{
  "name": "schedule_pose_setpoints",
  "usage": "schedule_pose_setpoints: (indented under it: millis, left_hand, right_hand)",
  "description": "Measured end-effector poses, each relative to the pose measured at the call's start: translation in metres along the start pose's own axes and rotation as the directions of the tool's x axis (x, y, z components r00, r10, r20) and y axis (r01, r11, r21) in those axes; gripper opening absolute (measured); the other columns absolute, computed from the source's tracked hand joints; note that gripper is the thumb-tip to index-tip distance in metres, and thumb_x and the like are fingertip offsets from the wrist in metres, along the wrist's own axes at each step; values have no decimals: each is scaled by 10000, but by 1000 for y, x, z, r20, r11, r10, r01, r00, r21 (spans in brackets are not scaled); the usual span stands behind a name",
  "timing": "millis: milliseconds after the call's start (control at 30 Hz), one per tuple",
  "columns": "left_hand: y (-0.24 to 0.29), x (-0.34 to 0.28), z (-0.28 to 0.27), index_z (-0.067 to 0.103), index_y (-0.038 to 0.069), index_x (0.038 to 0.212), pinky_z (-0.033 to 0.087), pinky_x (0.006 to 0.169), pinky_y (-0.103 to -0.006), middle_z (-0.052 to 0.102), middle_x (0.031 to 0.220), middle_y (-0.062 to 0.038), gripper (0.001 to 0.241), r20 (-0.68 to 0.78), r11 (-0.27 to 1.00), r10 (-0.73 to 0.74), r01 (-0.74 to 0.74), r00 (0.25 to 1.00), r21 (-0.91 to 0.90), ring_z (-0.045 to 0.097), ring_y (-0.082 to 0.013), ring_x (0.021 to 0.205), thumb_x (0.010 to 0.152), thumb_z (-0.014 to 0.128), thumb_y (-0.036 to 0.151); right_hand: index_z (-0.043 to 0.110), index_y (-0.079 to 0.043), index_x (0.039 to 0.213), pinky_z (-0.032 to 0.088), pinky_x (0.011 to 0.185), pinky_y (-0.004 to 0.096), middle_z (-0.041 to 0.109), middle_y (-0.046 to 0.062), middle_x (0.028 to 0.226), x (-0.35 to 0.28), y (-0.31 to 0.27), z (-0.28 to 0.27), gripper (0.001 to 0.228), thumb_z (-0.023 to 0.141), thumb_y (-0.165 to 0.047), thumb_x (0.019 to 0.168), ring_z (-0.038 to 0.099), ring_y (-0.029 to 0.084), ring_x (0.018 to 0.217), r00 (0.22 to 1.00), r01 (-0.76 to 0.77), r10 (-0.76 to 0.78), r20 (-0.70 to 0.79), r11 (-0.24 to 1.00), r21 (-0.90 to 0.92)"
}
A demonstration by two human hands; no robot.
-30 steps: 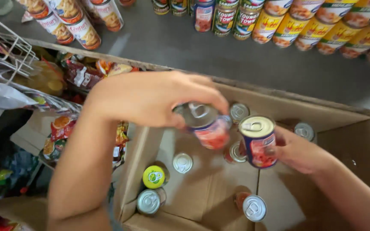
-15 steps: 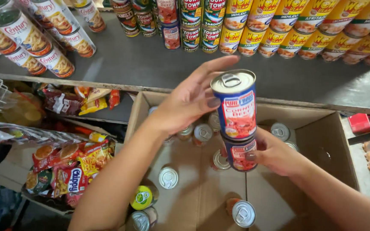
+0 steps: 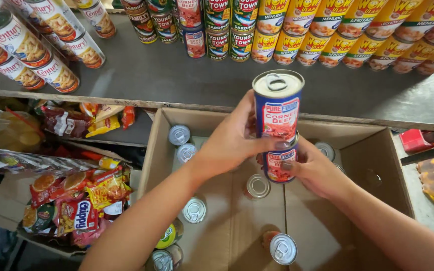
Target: Stocking various canned goods onto shelves from a cardboard box in a store.
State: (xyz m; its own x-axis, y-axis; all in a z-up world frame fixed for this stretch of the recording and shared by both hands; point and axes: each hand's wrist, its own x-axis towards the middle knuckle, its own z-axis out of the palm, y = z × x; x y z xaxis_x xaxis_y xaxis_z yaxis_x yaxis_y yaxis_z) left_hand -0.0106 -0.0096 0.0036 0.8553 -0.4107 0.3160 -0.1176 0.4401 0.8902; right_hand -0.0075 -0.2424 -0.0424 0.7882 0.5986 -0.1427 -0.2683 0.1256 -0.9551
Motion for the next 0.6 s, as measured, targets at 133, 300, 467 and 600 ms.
schedule_pose_setpoints:
  millis: [133, 300, 467, 600]
  left_hand:
    - [-9, 2, 4, 349, 49, 1559, 482, 1160, -354, 573, 1451, -79, 871, -15, 982, 41, -37, 999, 186, 574, -155, 1342, 882, 846, 280]
    - [-22, 3, 4, 421, 11, 1484, 520, 1096, -382, 621, 1354, -91, 809, -103, 998, -6, 13, 995, 69, 617, -176, 1252, 857, 860, 272]
    - [-30, 4, 2, 404, 32, 1510, 502, 1127, -363, 608, 1372, -64, 817, -59, 999, 35, -33, 998, 33, 598, -155, 1279, 877, 850, 296]
    - [-25, 4, 2, 416, 43, 1506, 501, 1104, -364, 622, 1356, -64, 844, -80, 987, 17, -4, 997, 163, 601, -157, 1253, 847, 859, 329]
  right_hand:
    - [416, -52, 1511, 473, 1081, 407, 585, 75, 1389, 5, 12, -7, 848, 837, -307, 820, 581, 194, 1275, 994, 102, -103, 25, 994, 30]
    - [423, -49, 1504, 475, 1074, 428, 588, 84, 1389, 6, 14, -8, 836, 820, -335, 827, 579, 210, 1277, 997, 81, -80, -23, 996, 29]
    - [418, -62, 1505, 464, 1077, 435, 577, 72, 1385, 8, 16, -6, 840, 832, -333, 827, 566, 214, 1283, 997, 70, -68, -32, 996, 61]
    - [428, -73, 1499, 477, 1060, 430, 580, 60, 1385, 11, 16, -9, 840, 831, -355, 818, 572, 203, 1274, 994, 100, -99, -36, 994, 37]
